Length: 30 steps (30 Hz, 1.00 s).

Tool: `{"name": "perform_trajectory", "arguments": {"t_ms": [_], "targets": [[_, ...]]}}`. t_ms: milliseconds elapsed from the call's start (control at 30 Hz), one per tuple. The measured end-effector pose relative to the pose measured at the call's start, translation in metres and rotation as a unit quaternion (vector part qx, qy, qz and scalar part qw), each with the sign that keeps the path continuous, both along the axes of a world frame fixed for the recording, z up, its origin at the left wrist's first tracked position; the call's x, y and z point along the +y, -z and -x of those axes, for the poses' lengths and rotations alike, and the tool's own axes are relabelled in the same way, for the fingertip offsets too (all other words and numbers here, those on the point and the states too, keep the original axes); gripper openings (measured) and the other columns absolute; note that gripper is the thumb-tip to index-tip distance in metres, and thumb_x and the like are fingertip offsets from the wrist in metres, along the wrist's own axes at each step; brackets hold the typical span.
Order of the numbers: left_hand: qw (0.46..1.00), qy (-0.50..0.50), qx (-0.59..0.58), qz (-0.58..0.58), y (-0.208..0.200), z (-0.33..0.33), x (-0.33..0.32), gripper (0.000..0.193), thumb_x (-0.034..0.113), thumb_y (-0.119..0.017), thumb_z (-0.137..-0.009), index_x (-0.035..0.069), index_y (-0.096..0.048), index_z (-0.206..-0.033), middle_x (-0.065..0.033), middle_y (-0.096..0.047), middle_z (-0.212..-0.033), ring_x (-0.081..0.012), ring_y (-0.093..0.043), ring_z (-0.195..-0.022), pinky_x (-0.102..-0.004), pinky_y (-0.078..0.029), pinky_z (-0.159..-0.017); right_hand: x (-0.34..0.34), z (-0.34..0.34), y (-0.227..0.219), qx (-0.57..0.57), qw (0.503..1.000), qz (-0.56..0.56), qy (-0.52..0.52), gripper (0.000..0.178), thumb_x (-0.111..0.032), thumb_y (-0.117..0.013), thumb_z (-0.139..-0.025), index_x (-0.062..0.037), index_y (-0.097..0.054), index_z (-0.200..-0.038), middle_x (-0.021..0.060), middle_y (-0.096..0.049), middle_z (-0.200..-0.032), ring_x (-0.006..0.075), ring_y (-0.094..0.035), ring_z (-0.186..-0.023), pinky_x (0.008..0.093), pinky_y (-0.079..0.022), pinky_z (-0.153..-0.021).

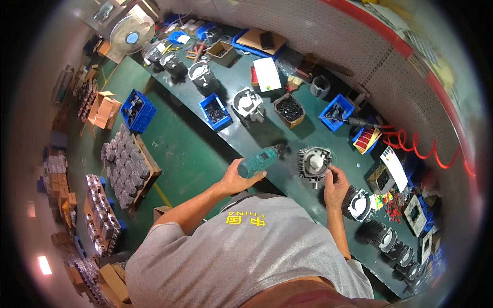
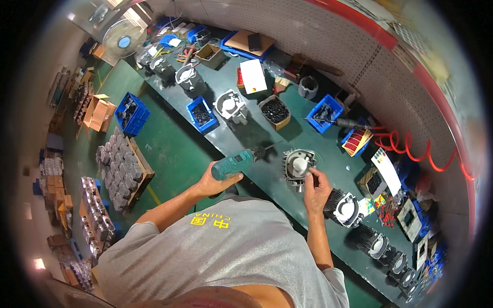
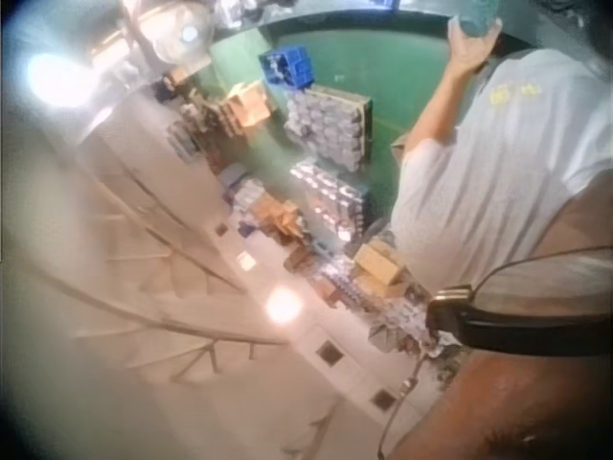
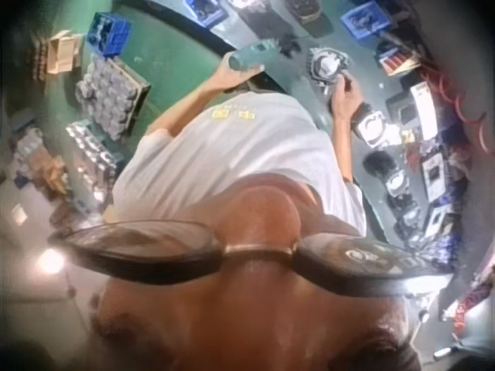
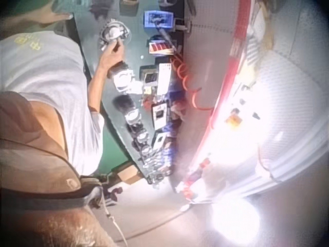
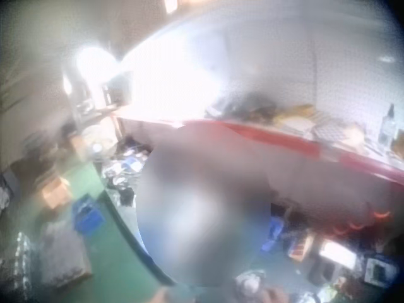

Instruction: The person uses a cordless drill to fasten screws into cylindrical metal housings on a workbench. They repeatedly pick up screws from a blue bin, align them with the drill bit, and drive them into the components.

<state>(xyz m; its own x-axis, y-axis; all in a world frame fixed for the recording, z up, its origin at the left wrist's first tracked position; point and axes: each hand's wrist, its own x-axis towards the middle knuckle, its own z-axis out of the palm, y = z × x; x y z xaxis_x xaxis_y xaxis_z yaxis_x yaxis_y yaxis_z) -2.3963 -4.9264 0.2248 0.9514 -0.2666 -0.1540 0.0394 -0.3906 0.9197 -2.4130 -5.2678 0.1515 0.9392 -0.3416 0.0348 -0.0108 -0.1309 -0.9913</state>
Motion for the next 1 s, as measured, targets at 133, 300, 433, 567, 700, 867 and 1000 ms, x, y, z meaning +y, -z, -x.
{"name": "perform_trajectory", "arguments": {"t_ms": [133,300,433,567,700,867,1000], "targets": [[1.000,-0.015,-0.005,0.006,-0.009,0.016,0.049,0.025,0.024,-0.081,-0.087,0.003,-0.071,-0.096,-0.0069,-0.070,-0.078,-0.0168,-0.064,-0.070,-0.0349,-0.053,-0.071,0.053,-0.007,0.003,-0.024,0.998,0.045,-0.045,0.015,-0.005,-0.070,-0.094,0.0021,-0.073,-0.106,0.0041,-0.071,-0.094,0.0100,-0.063,-0.086,0.0263,-0.052,-0.079],[0.999,-0.046,0.025,-0.011,-0.012,0.039,0.145,0.028,0.024,-0.083,-0.085,0.004,-0.072,-0.101,-0.0078,-0.073,-0.083,-0.0152,-0.065,-0.074,-0.0342,-0.054,-0.073,0.157,-0.022,-0.020,-0.035,0.992,0.071,-0.096,0.014,-0.006,-0.072,-0.093,0.0008,-0.073,-0.105,0.0057,-0.070,-0.092,0.0117,-0.063,-0.083,0.0266,-0.051,-0.076],[0.994,-0.105,0.019,-0.036,-0.009,0.065,0.226,0.028,0.025,-0.083,-0.085,0.003,-0.073,-0.100,-0.0065,-0.072,-0.083,-0.0125,-0.064,-0.075,-0.0333,-0.054,-0.073,0.237,-0.042,-0.046,-0.082,0.978,0.115,-0.151,0.014,-0.007,-0.072,-0.092,0.0013,-0.073,-0.103,0.0101,-0.071,-0.088,0.0156,-0.065,-0.077,0.0288,-0.051,-0.071],[0.983,-0.177,-0.023,-0.030,0.000,0.097,0.294,0.022,0.021,-0.081,-0.089,0.002,-0.073,-0.097,-0.0026,-0.069,-0.077,-0.0113,-0.060,-0.069,-0.0309,-0.052,-0.069,0.303,-0.069,-0.069,-0.121,0.964,0.138,-0.194,0.014,-0.008,-0.072,-0.092,0.0014,-0.073,-0.102,0.0107,-0.071,-0.087,0.0160,-0.065,-0.073,0.0301,-0.050,-0.067],[0.967,-0.250,-0.038,-0.015,0.016,0.120,0.341,0.021,0.019,-0.080,-0.091,0.002,-0.072,-0.100,-0.0013,-0.069,-0.082,-0.0108,-0.060,-0.074,-0.0301,-0.052,-0.070,0.352,-0.106,-0.078,-0.161,0.939,0.164,-0.255,0.014,-0.009,-0.072,-0.092,0.0008,-0.074,-0.103,0.0080,-0.071,-0.086,0.0131,-0.063,-0.074,0.0276,-0.049,-0.067],[0.949,-0.314,-0.025,-0.001,0.032,0.130,0.371,0.023,0.019,-0.079,-0.093,0.002,-0.071,-0.106,-0.0038,-0.070,-0.090,-0.0133,-0.063,-0.081,-0.0318,-0.053,-0.074,0.396,-0.180,-0.073,-0.207,0.914,0.195,-0.289,0.017,-0.011,-0.072,-0.092,0.0007,-0.074,-0.105,0.0106,-0.074,-0.092,0.0165,-0.069,-0.082,0.0295,-0.054,-0.074],[0.943,-0.328,-0.016,-0.049,0.045,0.122,0.399,0.020,0.016,-0.079,-0.093,0.001,-0.072,-0.104,-0.0050,-0.071,-0.087,-0.0140,-0.065,-0.078,-0.0335,-0.054,-0.073,0.429,-0.274,-0.067,-0.210,0.917,0.189,-0.282,0.019,-0.013,-0.072,-0.093,0.0004,-0.075,-0.106,0.0117,-0.075,-0.096,0.0168,-0.071,-0.088,0.0305,-0.055,-0.078]]}}
